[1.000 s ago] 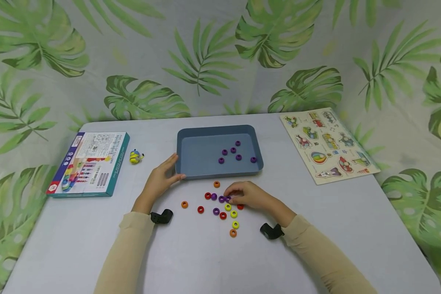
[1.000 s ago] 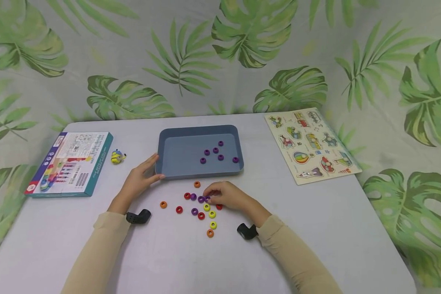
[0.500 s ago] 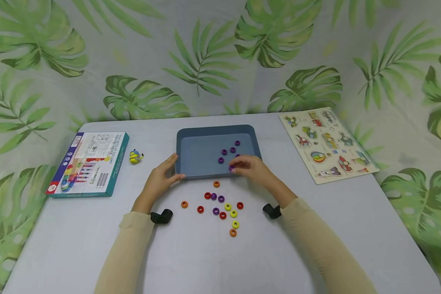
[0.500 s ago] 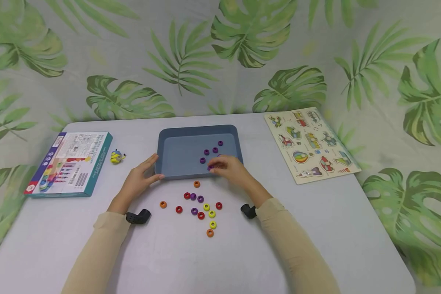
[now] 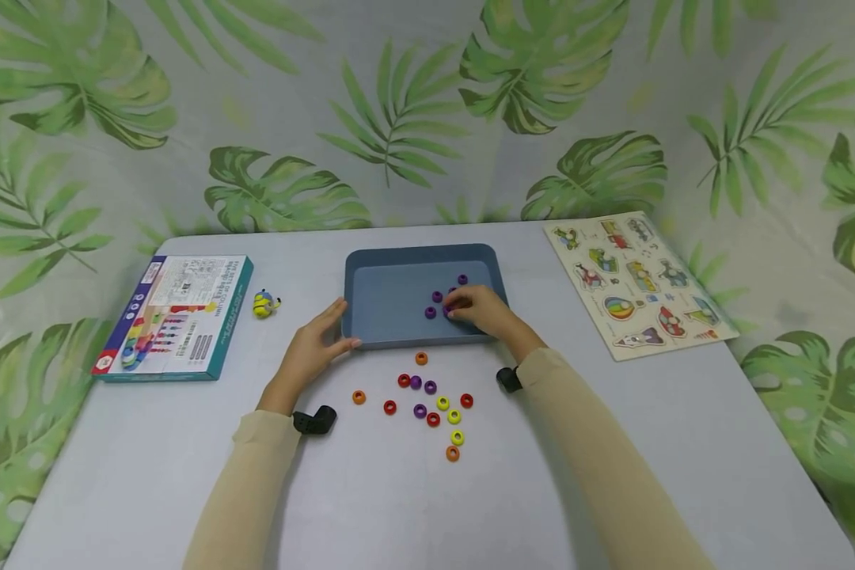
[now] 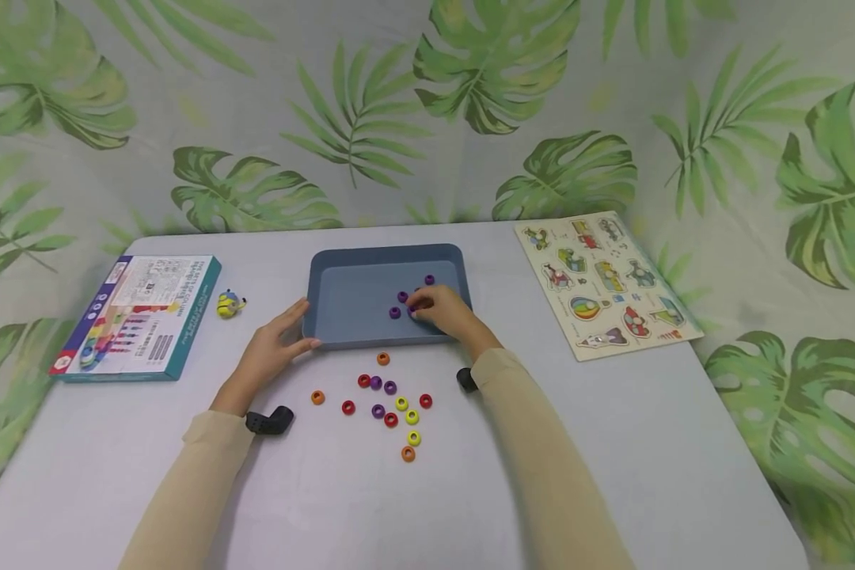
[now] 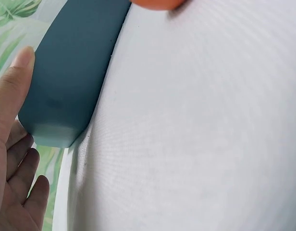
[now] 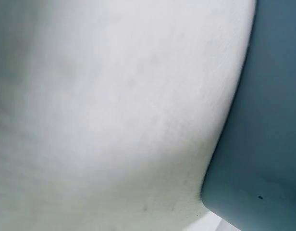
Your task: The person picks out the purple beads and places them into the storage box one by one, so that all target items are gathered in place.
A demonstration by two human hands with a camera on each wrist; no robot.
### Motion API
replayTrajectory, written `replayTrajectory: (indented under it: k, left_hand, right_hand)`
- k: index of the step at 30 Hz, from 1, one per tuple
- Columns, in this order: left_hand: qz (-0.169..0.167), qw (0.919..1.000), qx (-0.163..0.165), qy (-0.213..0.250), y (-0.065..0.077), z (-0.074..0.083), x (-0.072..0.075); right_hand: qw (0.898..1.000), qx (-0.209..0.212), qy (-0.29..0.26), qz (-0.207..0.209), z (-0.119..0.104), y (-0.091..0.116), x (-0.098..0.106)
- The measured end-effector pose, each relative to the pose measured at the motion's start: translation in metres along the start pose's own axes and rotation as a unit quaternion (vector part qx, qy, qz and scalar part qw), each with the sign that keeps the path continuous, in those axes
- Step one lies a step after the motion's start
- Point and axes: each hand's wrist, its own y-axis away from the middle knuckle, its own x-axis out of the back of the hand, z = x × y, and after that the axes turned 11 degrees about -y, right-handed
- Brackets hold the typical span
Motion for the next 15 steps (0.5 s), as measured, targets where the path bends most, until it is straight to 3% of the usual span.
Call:
replayTrajectory:
  k: [9,12,15]
  left_hand:
    - [-0.008,0.9999,0.004,0.006,0.000,-0.002,-0.001]
    - [-0.005,1.0000,0.002,0.003,0.000,-0.002,-0.001]
    - [-0.003,1.0000,-0.001,-0.004,-0.001,-0.003,-0.001]
  right_hand:
    - [1.000,0.016,-0.008,0.002,-0.002,0.003,0.000]
    - [0.999,0.042,-0.027,0.015,-0.010,0.013,0.000]
    - [0.994,0.096,-0.054,0.009,-0.024,0.029,-0.004]
